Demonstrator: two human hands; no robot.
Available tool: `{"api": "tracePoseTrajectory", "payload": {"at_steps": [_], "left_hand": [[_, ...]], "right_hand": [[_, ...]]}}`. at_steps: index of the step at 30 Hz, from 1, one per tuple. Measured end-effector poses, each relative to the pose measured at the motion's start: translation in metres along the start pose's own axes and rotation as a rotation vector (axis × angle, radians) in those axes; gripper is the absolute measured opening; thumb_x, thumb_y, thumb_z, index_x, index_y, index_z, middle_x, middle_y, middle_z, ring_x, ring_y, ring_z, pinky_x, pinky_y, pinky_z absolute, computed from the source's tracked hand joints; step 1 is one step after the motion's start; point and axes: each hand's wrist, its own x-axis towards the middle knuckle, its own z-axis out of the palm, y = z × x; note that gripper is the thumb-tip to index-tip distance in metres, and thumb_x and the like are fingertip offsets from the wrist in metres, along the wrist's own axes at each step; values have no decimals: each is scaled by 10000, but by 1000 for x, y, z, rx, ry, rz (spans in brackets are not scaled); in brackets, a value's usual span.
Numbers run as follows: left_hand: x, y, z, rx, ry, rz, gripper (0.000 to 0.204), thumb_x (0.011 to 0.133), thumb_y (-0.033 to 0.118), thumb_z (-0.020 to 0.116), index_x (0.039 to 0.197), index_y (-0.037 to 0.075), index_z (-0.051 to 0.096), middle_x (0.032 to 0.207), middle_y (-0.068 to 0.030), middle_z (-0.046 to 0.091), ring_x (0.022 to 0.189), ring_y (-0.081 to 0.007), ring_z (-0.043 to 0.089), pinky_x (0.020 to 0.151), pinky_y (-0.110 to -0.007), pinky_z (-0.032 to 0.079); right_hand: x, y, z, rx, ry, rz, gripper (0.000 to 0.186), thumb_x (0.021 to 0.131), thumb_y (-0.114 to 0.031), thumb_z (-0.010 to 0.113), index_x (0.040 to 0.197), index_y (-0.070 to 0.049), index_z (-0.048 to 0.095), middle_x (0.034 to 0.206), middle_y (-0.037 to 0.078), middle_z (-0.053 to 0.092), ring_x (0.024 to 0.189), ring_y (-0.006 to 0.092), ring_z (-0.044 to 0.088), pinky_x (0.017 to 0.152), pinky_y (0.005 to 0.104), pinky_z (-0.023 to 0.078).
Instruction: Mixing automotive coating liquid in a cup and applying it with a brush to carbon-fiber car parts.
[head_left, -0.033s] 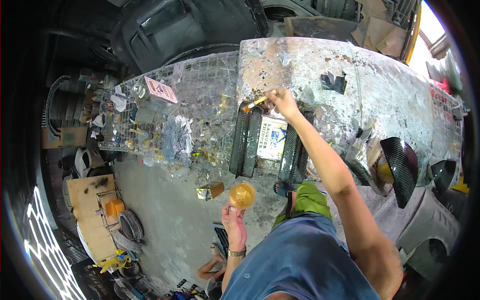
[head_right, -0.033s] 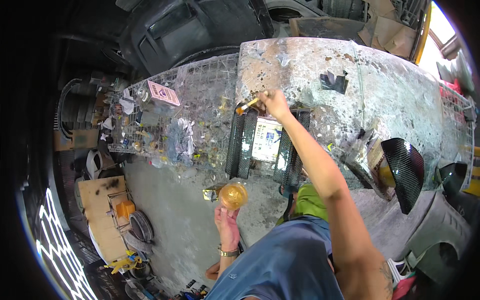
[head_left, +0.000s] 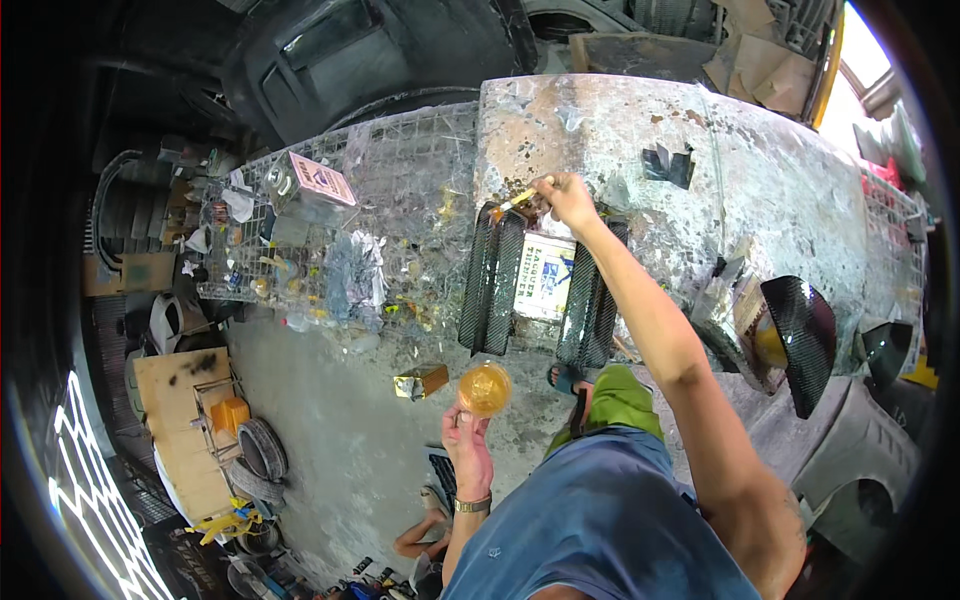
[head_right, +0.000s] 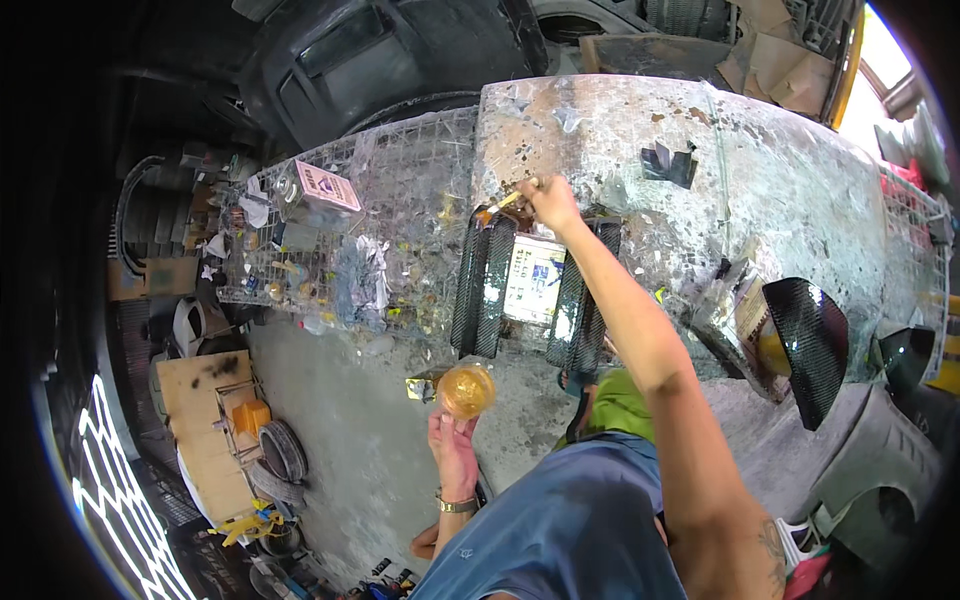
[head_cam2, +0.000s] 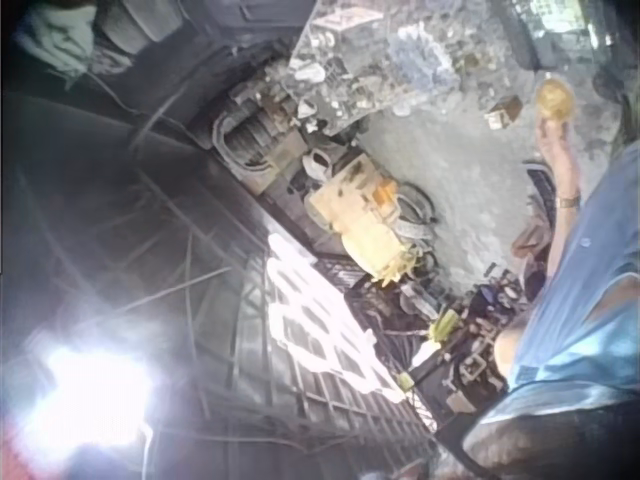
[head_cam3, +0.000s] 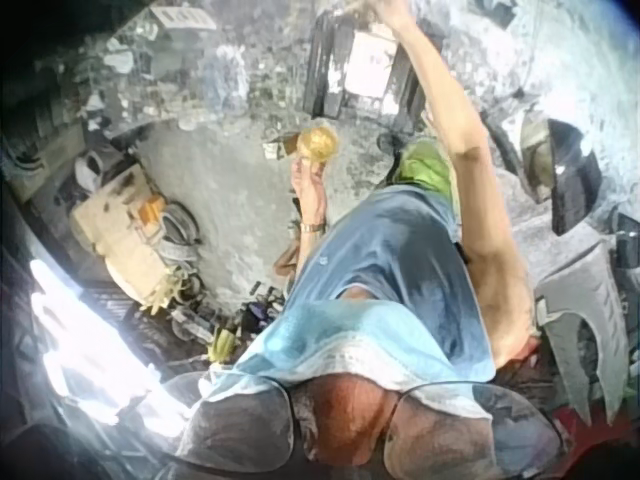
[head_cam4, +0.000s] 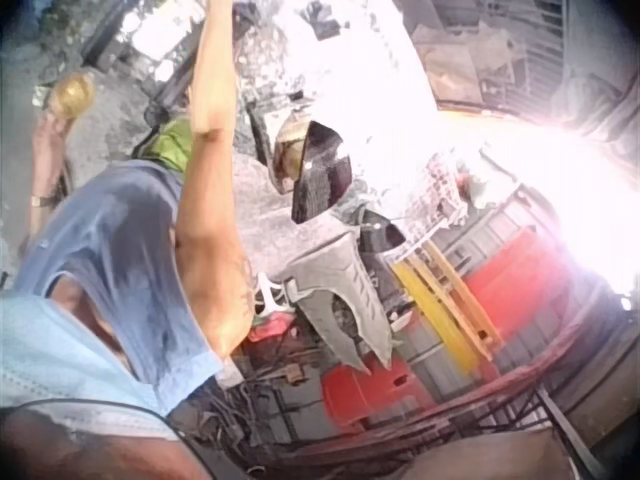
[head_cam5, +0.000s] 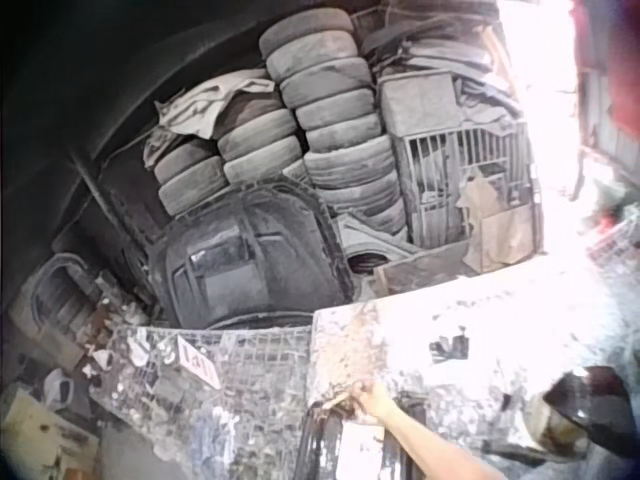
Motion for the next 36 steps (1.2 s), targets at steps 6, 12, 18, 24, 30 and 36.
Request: {"api": "tracePoseTrajectory", "payload": {"at_steps": [6,12,18,24,30,36], "left_hand": [[4,8,33,2,56,24,316,964,243,596,1198,61,486,1170,-58,587,1070,-146,577,954,-356,459],[27,12,78,-32,60,26,332,950,229,619,1189,45,483,1130,-74,605,1040,-139,589,951,-364,466],[58,-5,102,-34,138,-62,338,927,242,653,1155,27,526,1123,-89,623,997,-148,630,925,-325,506],[63,-10,118,-120,213,-27,346,903,179,686,1151,3,519,1012,-56,650,944,-125,637,852,-259,517],[56,-16,117,-169,223,22,336,908,167,678,1146,2,508,1088,-86,625,980,-149,624,897,-286,506],[34,-15,104,-132,303,-3,366,912,183,671,1174,12,482,1147,-103,608,1039,-153,596,928,-300,485]], "right_hand": [[63,27,1,-219,58,78,231,849,-216,696,831,14,715,675,117,672,595,185,625,616,379,493],[4,-36,-35,-156,-69,-294,186,910,-181,637,914,-5,696,662,-8,596,538,51,461,502,245,385],[-103,-99,-43,-76,-555,-358,154,930,-126,625,933,9,699,814,49,663,737,97,577,655,261,467],[-92,-82,-25,-355,-689,-563,126,911,-87,626,956,0,707,800,74,667,611,113,532,562,252,428],[-24,-71,-47,0,-601,26,207,945,-185,620,1012,-7,699,731,20,637,561,58,524,469,205,398],[38,-23,-20,-6,-446,22,207,935,-162,627,1011,20,688,736,41,652,579,82,552,509,225,455]]}}
